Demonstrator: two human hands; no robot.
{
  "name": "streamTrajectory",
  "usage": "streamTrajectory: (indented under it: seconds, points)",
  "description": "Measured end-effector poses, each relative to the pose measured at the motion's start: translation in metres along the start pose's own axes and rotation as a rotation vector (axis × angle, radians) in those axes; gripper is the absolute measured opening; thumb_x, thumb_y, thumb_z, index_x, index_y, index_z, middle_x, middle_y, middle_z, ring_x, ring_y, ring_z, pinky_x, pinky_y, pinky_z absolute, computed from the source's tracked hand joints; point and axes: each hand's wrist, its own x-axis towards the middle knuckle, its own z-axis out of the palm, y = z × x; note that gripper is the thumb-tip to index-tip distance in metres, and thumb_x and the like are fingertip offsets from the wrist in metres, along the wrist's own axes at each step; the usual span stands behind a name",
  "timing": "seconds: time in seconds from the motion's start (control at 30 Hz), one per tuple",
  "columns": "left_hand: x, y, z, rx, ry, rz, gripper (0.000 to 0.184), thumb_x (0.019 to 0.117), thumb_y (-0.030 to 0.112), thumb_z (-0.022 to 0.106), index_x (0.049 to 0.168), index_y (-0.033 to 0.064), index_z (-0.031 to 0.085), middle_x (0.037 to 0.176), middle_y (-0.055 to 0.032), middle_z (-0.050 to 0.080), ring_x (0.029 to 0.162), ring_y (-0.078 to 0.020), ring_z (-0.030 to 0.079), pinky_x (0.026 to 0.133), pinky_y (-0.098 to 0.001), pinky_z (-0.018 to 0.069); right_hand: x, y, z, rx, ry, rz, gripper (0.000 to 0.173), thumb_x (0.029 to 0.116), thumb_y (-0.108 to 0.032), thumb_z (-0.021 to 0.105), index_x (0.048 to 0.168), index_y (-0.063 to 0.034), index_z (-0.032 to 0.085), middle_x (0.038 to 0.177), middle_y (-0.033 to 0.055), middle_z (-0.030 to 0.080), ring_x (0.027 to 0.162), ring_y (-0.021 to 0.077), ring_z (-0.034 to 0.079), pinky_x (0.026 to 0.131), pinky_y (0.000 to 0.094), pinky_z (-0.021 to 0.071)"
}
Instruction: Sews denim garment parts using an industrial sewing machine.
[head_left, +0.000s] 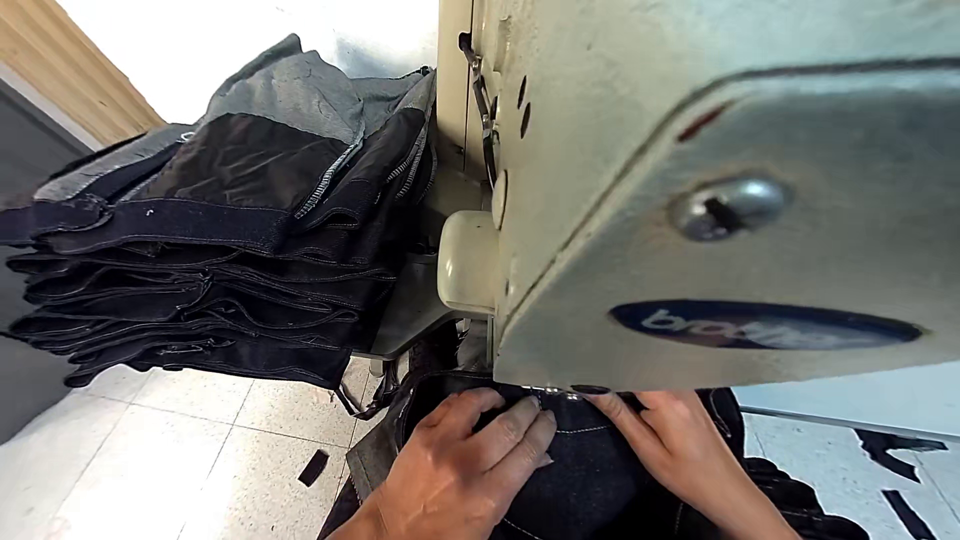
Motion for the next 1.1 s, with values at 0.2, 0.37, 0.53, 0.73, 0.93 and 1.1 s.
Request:
streamTrajectory:
  seconds: [0.2, 0.37, 0.53, 0.73, 0.93, 1.1]
  points:
    - [-0.001, -0.002, -0.001, -0.018, 0.006, 0.018, 0.025, 0.1050, 0.031, 0.057, 0.121, 0.0183, 0.072, 0.118, 0.0019, 0.074, 0.104, -0.0158, 0.067, 0.090, -0.0264, 0.0514, -0.002, 0.000, -0.001, 0.030, 0.012, 0.003, 0.036, 0.1040, -0.048, 0.052, 0.097, -0.0184, 0.071, 0.096, -0.0050, 0.071, 0.104, -0.0018, 0.062, 0.093, 0.0177, 0.0481]
    - [-0.002, -0.003, -0.004, -0.058, -0.010, 0.001, 0.025, 0.1045, 0.030, 0.059, 0.121, 0.0180, 0.073, 0.119, 0.0017, 0.074, 0.105, -0.0152, 0.066, 0.091, -0.0265, 0.0509, -0.001, 0.000, 0.001, 0.020, 0.020, -0.015, 0.037, 0.1046, -0.047, 0.052, 0.096, -0.0176, 0.072, 0.094, -0.0047, 0.072, 0.101, -0.0045, 0.063, 0.092, 0.0149, 0.0481]
    - [-0.005, -0.017, -0.014, -0.293, -0.078, -0.009, 0.026, 0.1049, 0.028, 0.058, 0.122, 0.0153, 0.074, 0.123, 0.0000, 0.073, 0.120, -0.0140, 0.063, 0.103, -0.0260, 0.0476, 0.001, 0.000, -0.003, -0.005, 0.016, -0.012, 0.038, 0.1044, -0.048, 0.051, 0.095, -0.0175, 0.071, 0.092, -0.0037, 0.068, 0.095, -0.0003, 0.063, 0.085, 0.0174, 0.0512]
    - [-0.007, -0.032, -0.047, -0.274, -0.021, -0.116, 0.021, 0.1037, 0.024, 0.061, 0.107, 0.0110, 0.077, 0.107, -0.0028, 0.077, 0.118, -0.0148, 0.065, 0.106, -0.0273, 0.0479, -0.005, 0.000, -0.005, -0.048, 0.030, 0.007, 0.042, 0.1033, -0.048, 0.052, 0.087, -0.0156, 0.072, 0.084, -0.0024, 0.065, 0.084, 0.0033, 0.062, 0.074, 0.0180, 0.0509]
    - [-0.007, -0.044, -0.056, -0.228, 0.050, -0.261, 0.019, 0.1016, 0.023, 0.063, 0.100, 0.0103, 0.078, 0.101, -0.0018, 0.077, 0.113, -0.0101, 0.066, 0.103, -0.0226, 0.0491, -0.009, -0.001, -0.005, -0.118, 0.045, 0.007, 0.043, 0.1041, -0.046, 0.049, 0.088, -0.0143, 0.073, 0.085, -0.0004, 0.066, 0.082, 0.0085, 0.064, 0.073, 0.0231, 0.0535]
    - [0.005, -0.040, -0.044, -0.264, 0.082, -0.411, 0.019, 0.0950, 0.028, 0.070, 0.103, 0.0121, 0.078, 0.103, -0.0060, 0.072, 0.099, -0.0033, 0.065, 0.084, -0.0145, 0.0521, -0.011, -0.003, -0.006, -0.138, 0.042, 0.032, 0.044, 0.1042, -0.047, 0.049, 0.090, -0.0136, 0.073, 0.084, 0.0006, 0.067, 0.082, 0.0124, 0.066, 0.072, 0.0284, 0.0552]
